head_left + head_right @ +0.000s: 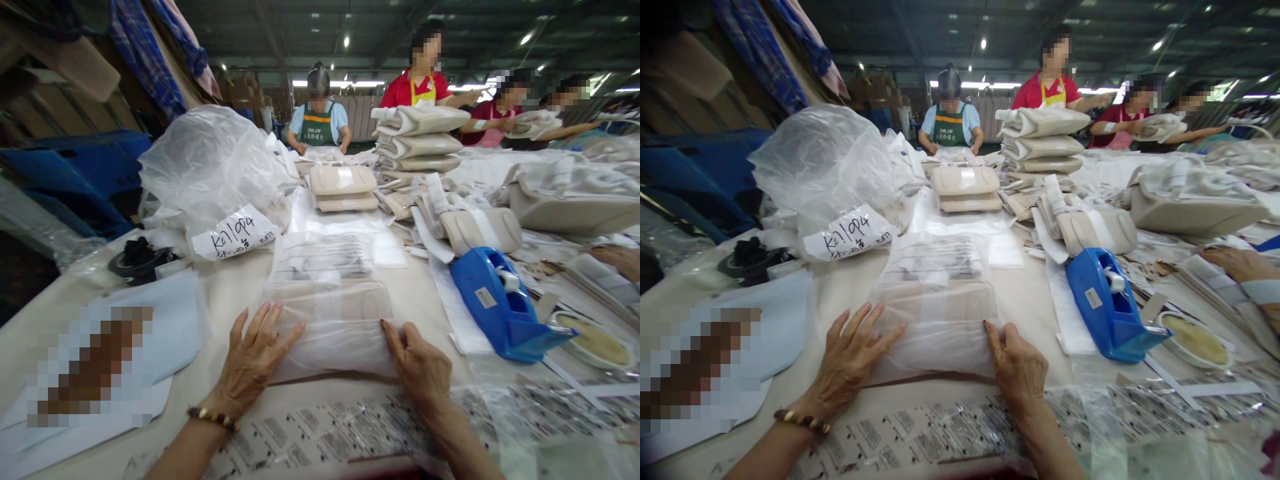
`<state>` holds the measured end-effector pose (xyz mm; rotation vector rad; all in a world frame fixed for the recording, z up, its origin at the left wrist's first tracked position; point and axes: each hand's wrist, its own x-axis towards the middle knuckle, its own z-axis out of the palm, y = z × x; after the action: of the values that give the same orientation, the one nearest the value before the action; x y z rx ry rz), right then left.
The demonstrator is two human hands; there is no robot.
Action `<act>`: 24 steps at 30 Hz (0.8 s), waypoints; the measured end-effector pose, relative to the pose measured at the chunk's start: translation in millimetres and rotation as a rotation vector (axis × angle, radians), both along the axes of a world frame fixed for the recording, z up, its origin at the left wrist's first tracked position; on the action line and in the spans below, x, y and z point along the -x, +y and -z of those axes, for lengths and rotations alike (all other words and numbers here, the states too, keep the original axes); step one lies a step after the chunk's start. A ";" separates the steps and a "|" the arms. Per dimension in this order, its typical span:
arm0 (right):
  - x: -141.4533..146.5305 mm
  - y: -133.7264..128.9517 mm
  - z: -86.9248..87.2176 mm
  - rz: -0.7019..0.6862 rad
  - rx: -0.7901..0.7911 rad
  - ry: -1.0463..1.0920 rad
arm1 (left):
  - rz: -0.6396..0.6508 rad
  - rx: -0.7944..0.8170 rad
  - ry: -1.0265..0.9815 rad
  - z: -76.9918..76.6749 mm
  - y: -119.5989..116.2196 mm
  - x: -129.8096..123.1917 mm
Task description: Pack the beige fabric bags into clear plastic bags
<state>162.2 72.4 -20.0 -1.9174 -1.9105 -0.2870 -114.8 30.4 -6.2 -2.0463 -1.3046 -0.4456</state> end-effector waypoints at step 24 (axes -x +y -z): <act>-8.3 13.1 5.5 -0.079 0.255 0.469 | 0.048 0.126 -0.167 8.7 50.1 -58.8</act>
<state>170.5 85.5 -25.5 -1.8461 -1.7541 0.4163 -56.0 80.5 -14.9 -2.1873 -1.4155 -0.5795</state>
